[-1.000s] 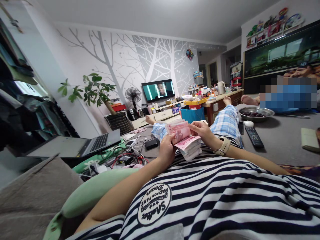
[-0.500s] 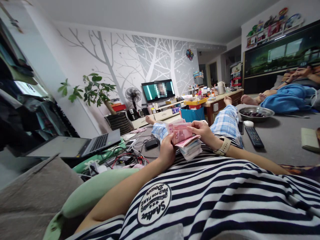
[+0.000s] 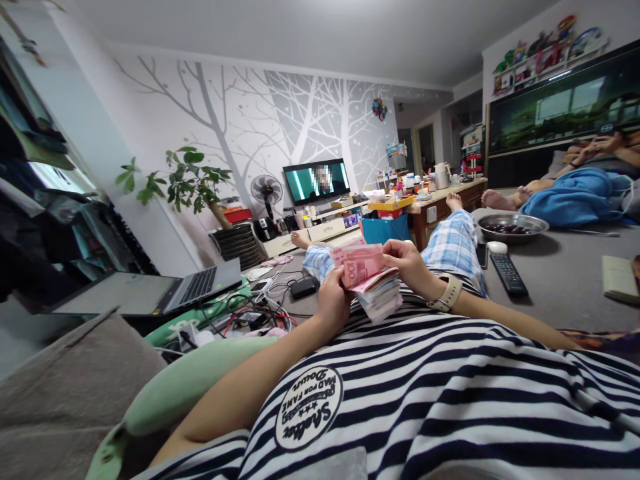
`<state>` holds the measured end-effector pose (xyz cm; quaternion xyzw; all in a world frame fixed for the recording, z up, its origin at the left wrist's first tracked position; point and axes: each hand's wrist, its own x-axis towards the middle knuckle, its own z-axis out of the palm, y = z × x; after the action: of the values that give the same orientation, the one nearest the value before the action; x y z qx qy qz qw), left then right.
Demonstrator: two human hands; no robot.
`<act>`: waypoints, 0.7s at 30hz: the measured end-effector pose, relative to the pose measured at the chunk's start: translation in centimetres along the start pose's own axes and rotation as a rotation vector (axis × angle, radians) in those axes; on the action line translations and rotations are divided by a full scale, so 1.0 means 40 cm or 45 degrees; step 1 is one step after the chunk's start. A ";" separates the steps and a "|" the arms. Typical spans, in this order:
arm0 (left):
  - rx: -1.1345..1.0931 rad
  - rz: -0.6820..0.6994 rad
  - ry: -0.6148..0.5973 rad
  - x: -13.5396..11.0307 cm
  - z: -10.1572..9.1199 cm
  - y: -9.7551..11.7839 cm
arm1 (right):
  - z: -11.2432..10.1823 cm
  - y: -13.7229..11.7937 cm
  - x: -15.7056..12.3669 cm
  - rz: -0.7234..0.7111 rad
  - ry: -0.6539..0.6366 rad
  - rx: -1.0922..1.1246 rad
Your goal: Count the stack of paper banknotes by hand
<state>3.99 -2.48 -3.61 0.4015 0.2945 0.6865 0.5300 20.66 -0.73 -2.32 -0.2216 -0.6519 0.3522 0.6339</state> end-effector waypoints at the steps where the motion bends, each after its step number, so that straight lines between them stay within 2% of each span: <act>1: 0.014 0.012 -0.006 -0.002 0.000 0.000 | 0.000 -0.001 -0.001 0.000 -0.009 0.012; 10: 0.085 0.081 -0.060 0.007 -0.016 -0.012 | 0.007 -0.006 -0.004 0.036 -0.031 0.107; 17: 0.080 0.026 -0.043 0.024 -0.021 -0.019 | 0.002 -0.001 -0.003 -0.041 -0.013 0.076; 21: 0.103 0.083 -0.041 0.026 -0.025 -0.022 | 0.000 0.002 -0.003 -0.049 -0.022 0.045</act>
<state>3.44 -1.23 -4.59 0.4430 0.3003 0.6843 0.4954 20.64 -0.77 -2.48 -0.1949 -0.6551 0.3533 0.6388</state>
